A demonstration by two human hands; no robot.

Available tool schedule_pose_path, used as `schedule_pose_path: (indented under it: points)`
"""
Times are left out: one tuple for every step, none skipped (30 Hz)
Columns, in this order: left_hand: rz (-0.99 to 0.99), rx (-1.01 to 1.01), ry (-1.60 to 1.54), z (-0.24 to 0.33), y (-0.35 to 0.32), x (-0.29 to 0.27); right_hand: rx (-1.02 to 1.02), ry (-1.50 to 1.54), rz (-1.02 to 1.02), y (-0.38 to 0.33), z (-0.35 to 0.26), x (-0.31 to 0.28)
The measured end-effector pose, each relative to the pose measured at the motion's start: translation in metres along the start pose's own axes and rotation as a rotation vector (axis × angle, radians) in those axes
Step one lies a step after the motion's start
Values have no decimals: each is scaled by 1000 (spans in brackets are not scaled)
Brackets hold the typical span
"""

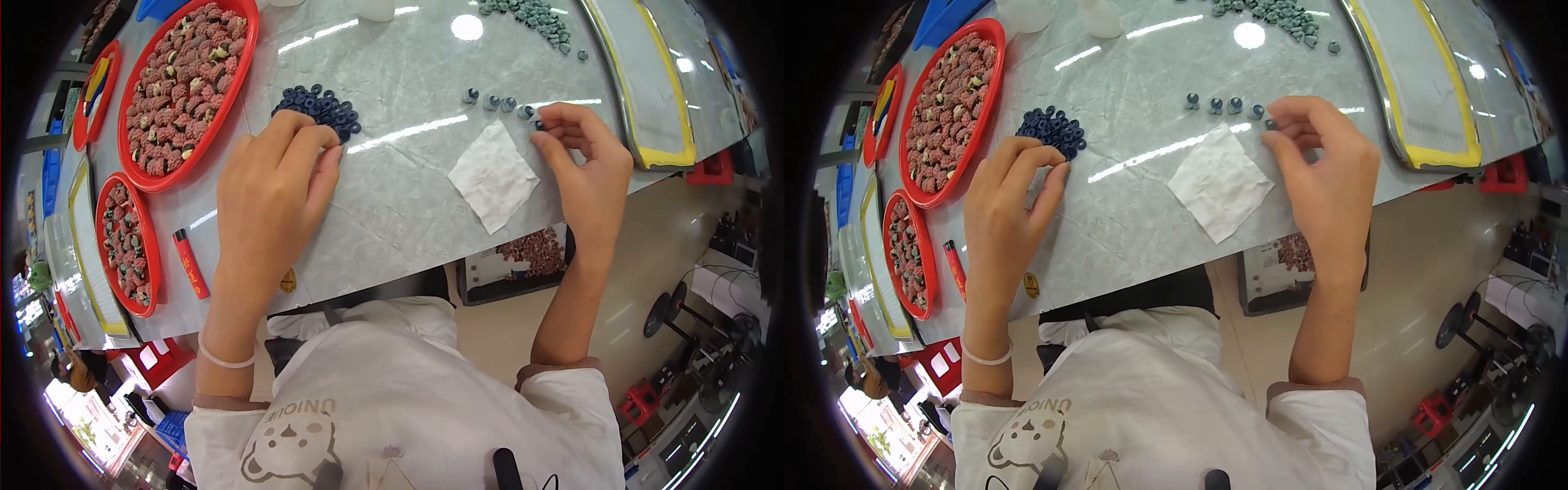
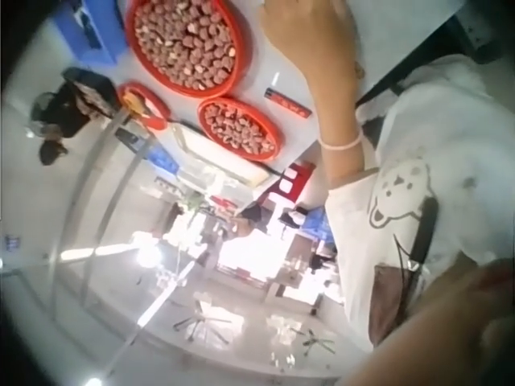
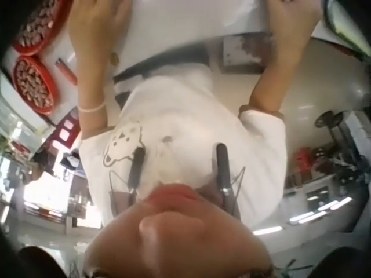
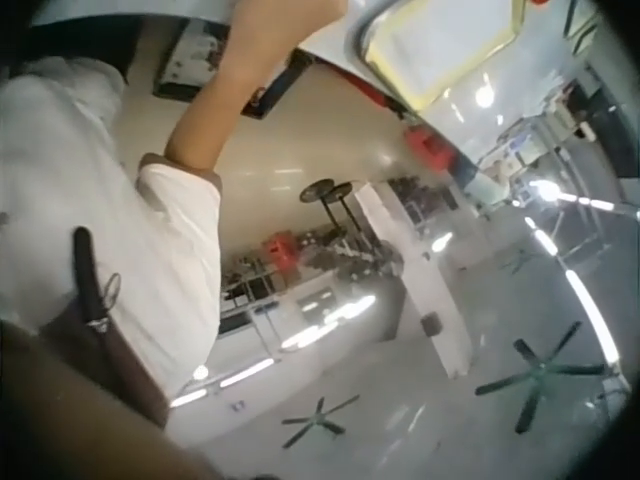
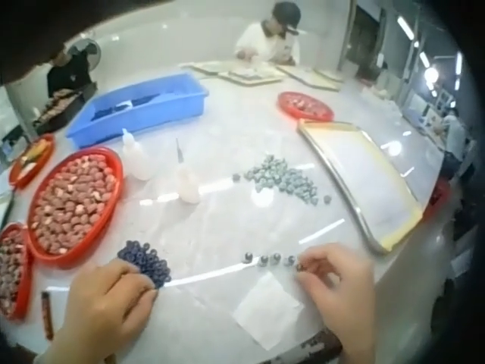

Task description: The person applies glue to assemble miniature figurine parts using a glue bottle, places them into trays, pours small plastic parts onto the table, and fits rings onto plastic components by hand.

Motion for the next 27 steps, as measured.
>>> schedule_pose_path:
  points:
    - [-14, -33, 7, -1, -1, 1, 27, 100, -98, 3, 0, 0]
    - [-5, -40, 4, -1, 0, 1, 54, 199, -197, 6, 0, 1]
    - [7, -29, 21, 0, 0, 2, 46, 190, -199, 13, 1, -4]
    - [15, -22, 46, 0, -2, 1, 17, 147, -110, 23, 4, -13]
    - [19, -25, 42, 1, -2, 1, -6, 103, -12, 32, 6, -22]
    - [-2, -98, -17, -1, -3, 3, -12, 86, 89, 44, 9, -29]
    - [-27, -170, -71, -3, -4, 3, -13, 86, 87, 56, 12, -27]
    - [-34, -175, -74, -4, -3, 4, -81, -74, 134, 71, 14, -22]
    - [-45, -262, -184, -9, -4, 7, -149, -234, 179, 79, 15, -19]
    - [-47, -352, -286, -12, -7, 7, -156, -231, 172, 82, 14, -18]
    - [-47, -361, -281, -13, -7, 4, -177, -292, 201, 83, 12, -17]
    - [-72, -426, -346, -15, -8, 3, -198, -352, 229, 85, 11, -16]
    - [-97, -494, -410, -16, -12, 4, -204, -348, 216, 85, 10, -14]
    - [-99, -508, -403, -17, -15, 4, -167, -310, 200, 85, 12, -15]
    - [-66, -479, -403, -17, -17, 3, -129, -273, 184, 85, 14, -14]
    - [-35, -441, -410, -17, -15, 3, -125, -273, 178, 84, 13, -17]
    - [-41, -444, -411, -18, -15, 4, -104, -306, 176, 84, 14, -20]
    - [-32, -420, -378, -19, -15, 3, -82, -340, 175, 82, 13, -22]
    - [-23, -399, -340, -20, -16, 2, -79, -336, 166, 79, 11, -20]
    - [-30, -403, -338, -20, -17, 1, -54, -236, 198, 73, 8, -20]
    - [-51, -414, -290, -21, -18, -1, -27, -136, 230, 66, 7, -21]
    - [-67, -426, -239, -22, -18, -4, -28, -132, 224, 57, 5, -21]
    - [-70, -433, -235, -23, -19, -4, -3, 87, 197, 47, 6, -23]
    - [-58, -440, -246, -24, -20, -5, 25, 306, 168, 38, 8, -24]
    - [-48, -443, -260, -24, -21, -7, 29, 308, 166, 29, 7, -25]
    - [-53, -443, -259, -25, -23, -6, 32, 343, 150, 20, 6, -24]
    - [-16, -397, -248, -24, -23, -6, 34, 379, 135, 13, 7, -24]
Point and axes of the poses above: each hand's wrist, its own y-axis towards the middle knuckle, its own x-axis out of the palm, z = x × y, the point moved 5 cm from there along y, towards the middle knuckle, and after that the axes turned 13 degrees about x, right-handed, at the moved point
